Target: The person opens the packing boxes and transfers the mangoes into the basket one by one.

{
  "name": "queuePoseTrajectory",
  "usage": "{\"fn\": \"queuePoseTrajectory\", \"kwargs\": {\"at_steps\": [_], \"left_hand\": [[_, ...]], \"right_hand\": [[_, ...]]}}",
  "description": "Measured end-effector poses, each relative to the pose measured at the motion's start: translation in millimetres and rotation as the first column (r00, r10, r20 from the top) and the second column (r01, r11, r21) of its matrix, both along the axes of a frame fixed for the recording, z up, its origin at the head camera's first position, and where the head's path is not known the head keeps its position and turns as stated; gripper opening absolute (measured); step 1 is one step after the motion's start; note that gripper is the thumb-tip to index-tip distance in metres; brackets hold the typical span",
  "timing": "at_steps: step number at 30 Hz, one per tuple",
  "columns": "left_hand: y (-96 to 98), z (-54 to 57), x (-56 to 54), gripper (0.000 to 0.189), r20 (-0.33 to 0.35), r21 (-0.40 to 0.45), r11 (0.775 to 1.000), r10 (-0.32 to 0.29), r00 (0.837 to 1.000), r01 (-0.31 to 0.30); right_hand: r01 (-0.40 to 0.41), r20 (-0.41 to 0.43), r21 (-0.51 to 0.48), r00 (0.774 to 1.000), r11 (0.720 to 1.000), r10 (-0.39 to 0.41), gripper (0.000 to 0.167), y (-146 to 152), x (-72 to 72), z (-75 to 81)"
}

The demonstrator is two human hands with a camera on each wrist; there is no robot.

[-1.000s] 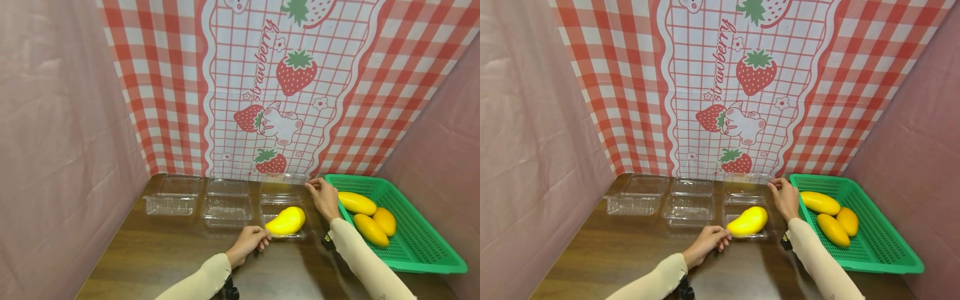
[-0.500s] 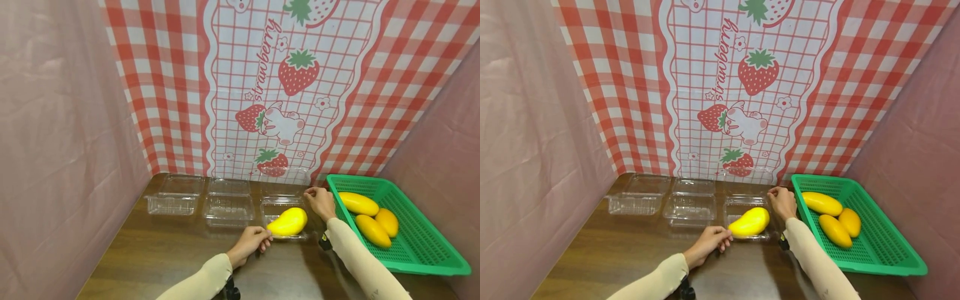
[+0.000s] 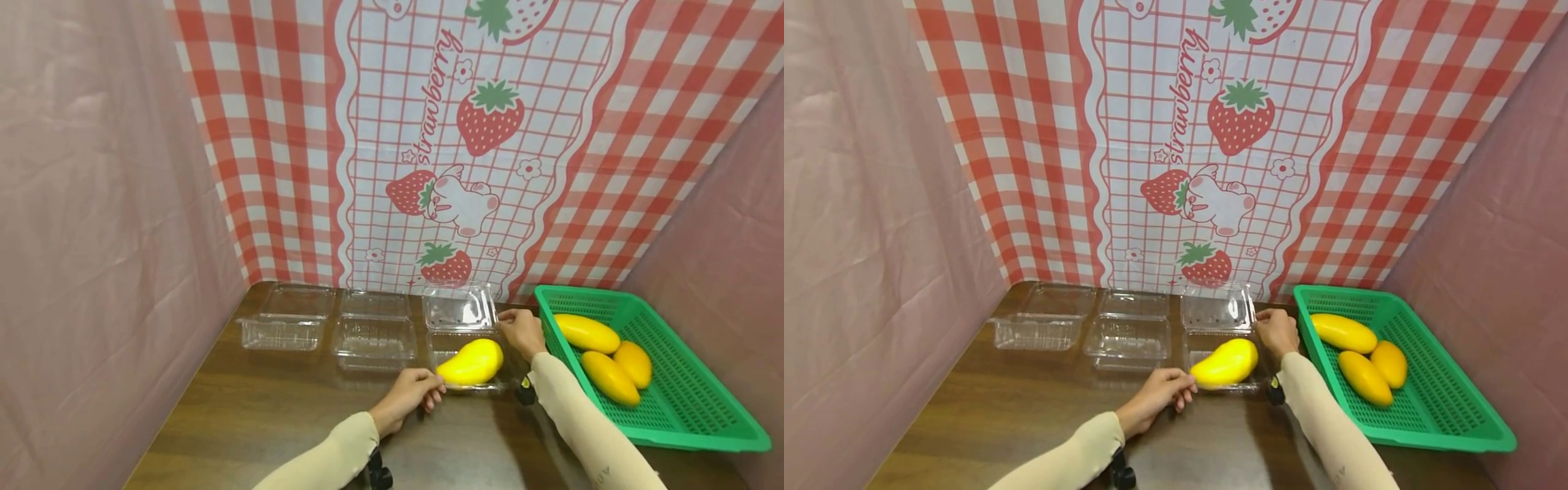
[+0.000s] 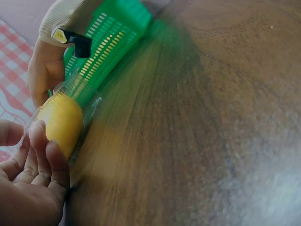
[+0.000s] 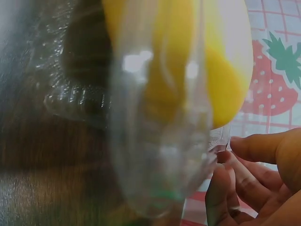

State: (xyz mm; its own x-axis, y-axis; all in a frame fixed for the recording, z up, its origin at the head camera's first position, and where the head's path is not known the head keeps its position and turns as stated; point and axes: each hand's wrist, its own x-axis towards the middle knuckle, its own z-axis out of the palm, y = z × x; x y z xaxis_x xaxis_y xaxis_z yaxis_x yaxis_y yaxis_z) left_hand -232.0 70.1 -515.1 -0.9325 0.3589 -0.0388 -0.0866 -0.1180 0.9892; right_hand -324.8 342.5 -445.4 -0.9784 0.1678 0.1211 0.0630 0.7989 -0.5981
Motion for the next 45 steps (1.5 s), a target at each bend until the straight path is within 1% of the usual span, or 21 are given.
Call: {"fn": "queuePoseTrajectory", "kwargs": {"at_steps": [3, 7, 13, 19, 23, 30, 35, 38, 40, 42, 45], "left_hand": [[-0.8, 0.7, -0.8, 0.025, 0.017, 0.021, 1.000, -0.006, 1.000, 0.006], [-0.8, 1.4, -0.5, 0.024, 0.028, 0.032, 0.999, -0.008, 1.000, 0.007], [0.2, 2.5, -0.6, 0.023, 0.033, 0.039, 0.999, -0.006, 0.999, 0.005], [-0.2, 1.1, -1.2, 0.024, 0.046, 0.054, 0.998, -0.013, 0.999, 0.011], [0.3, 0.3, -1.2, 0.024, 0.050, 0.054, 0.998, -0.014, 0.999, 0.011], [0.6, -1.0, -1.0, 0.026, 0.051, 0.063, 0.998, -0.008, 0.999, 0.004], [-0.6, -1.4, -0.5, 0.026, 0.055, 0.064, 0.998, -0.003, 0.999, 0.000], [-1.1, -1.3, -0.8, 0.027, 0.056, 0.063, 0.998, -0.005, 0.998, 0.001], [-0.9, -1.7, -1.0, 0.027, 0.053, 0.066, 0.998, -0.006, 0.999, 0.002], [-1.2, -2.0, -1.2, 0.027, 0.054, 0.074, 0.997, -0.006, 0.999, 0.002], [-1.6, -3.2, -0.8, 0.028, 0.050, 0.088, 0.996, 0.001, 0.999, -0.005]], "right_hand": [[0.015, 0.022, -0.031, 1.000, 0.999, -0.014, 0.028, 0, -0.3, -1.6], [0.011, 0.039, -0.038, 0.999, 0.999, -0.009, 0.027, 1, 0.0, -4.2], [0.011, 0.061, -0.024, 0.998, 1.000, -0.010, 0.025, 2, -1.2, -8.3], [0.017, 0.075, -0.003, 0.997, 1.000, -0.017, 0.024, 1, 1.9, -8.7], [0.015, 0.065, 0.009, 0.998, 1.000, -0.016, 0.023, 2, 3.1, -8.2], [-0.055, -0.008, -0.001, 0.998, 0.998, 0.055, 0.023, 4, 5.1, -7.5], [-0.099, -0.039, 0.005, 0.994, 0.995, 0.099, 0.024, 5, 5.8, -3.6], [-0.161, -0.059, 0.038, 0.985, 0.986, 0.163, 0.025, 5, 7.1, 1.1], [-0.221, -0.061, 0.066, 0.973, 0.973, 0.225, 0.025, 5, 9.0, 4.4], [-0.295, -0.063, 0.101, 0.951, 0.950, 0.302, 0.026, 4, 10.6, 6.7], [-0.399, -0.072, 0.159, 0.908, 0.903, 0.413, 0.027, 1, 13.7, 8.4]]}}
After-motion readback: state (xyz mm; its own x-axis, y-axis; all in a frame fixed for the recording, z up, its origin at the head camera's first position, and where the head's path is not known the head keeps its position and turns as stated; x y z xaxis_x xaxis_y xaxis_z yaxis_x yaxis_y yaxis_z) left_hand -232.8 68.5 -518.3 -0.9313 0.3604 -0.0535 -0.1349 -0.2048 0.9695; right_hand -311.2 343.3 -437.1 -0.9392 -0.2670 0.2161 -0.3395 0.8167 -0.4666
